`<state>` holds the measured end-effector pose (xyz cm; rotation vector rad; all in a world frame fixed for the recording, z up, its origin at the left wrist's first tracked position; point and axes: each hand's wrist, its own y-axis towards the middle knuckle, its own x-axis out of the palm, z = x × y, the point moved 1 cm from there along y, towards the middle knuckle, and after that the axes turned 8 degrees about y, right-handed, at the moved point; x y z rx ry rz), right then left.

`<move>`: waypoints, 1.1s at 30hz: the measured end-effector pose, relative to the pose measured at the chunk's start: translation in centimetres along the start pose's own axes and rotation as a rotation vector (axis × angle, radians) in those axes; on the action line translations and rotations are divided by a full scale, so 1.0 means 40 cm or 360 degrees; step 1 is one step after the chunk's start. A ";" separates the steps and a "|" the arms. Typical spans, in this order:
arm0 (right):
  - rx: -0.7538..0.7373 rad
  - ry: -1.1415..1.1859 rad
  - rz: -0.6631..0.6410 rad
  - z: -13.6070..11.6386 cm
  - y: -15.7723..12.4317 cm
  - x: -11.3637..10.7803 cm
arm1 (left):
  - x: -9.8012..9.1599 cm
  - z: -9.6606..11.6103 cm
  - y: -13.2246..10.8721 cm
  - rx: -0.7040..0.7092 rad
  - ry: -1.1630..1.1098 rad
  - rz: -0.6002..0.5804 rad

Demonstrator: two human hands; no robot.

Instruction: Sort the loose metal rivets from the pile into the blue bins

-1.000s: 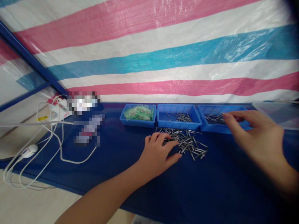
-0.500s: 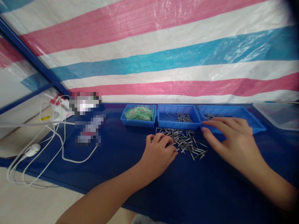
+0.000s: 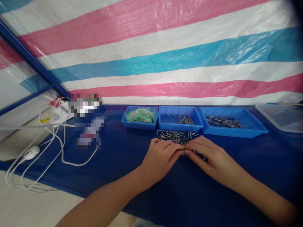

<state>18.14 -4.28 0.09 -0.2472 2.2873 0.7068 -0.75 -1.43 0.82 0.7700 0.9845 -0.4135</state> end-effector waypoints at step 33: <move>0.0191 -0.0221 0.0722 0.067 0.003 -0.089 | -0.017 -0.007 -0.003 -0.0207 0.0010 -0.0097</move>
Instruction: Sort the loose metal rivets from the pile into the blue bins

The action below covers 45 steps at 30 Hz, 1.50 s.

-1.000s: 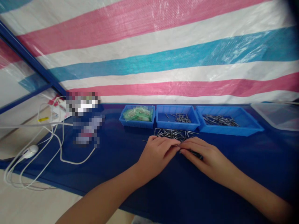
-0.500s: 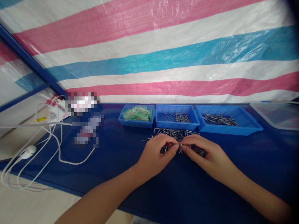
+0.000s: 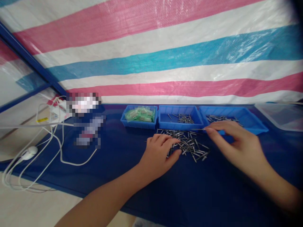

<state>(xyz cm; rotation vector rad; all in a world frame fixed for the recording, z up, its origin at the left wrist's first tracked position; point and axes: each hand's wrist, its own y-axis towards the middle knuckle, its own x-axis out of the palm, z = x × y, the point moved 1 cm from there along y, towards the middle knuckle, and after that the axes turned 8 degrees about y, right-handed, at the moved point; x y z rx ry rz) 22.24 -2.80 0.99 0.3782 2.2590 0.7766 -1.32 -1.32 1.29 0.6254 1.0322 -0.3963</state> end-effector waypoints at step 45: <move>-0.0196 0.0088 -0.0622 -0.056 -0.043 0.077 | 0.022 0.002 0.004 0.0213 0.0147 0.0036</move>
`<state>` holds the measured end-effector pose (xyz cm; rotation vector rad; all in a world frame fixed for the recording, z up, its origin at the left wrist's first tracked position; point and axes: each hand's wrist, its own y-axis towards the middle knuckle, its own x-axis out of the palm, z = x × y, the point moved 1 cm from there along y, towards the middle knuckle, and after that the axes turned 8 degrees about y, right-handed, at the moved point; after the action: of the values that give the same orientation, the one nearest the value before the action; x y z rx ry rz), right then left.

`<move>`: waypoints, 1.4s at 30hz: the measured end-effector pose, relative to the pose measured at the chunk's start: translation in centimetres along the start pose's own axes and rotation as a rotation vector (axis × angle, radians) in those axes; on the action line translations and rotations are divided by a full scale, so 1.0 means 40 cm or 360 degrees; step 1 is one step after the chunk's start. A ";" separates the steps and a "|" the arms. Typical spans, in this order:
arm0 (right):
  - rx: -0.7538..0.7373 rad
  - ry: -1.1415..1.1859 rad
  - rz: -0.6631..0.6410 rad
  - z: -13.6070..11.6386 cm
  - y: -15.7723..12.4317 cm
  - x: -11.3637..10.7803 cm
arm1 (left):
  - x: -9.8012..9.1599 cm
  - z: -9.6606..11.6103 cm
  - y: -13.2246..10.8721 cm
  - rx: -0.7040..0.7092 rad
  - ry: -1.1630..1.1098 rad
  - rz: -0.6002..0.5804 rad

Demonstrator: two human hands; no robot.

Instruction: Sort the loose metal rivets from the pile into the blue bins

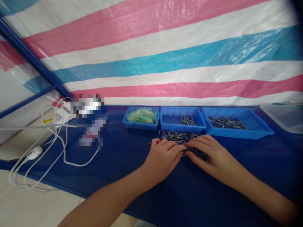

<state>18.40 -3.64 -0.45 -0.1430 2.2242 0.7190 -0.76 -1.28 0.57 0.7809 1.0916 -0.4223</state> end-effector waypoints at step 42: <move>0.0376 0.0649 0.0257 -0.035 -0.006 0.005 | -0.007 0.004 -0.002 -0.0203 -0.0284 0.0208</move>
<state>17.45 -4.56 0.06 0.0110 2.7168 0.5404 -0.85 -1.47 0.84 0.6840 0.8863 -0.3026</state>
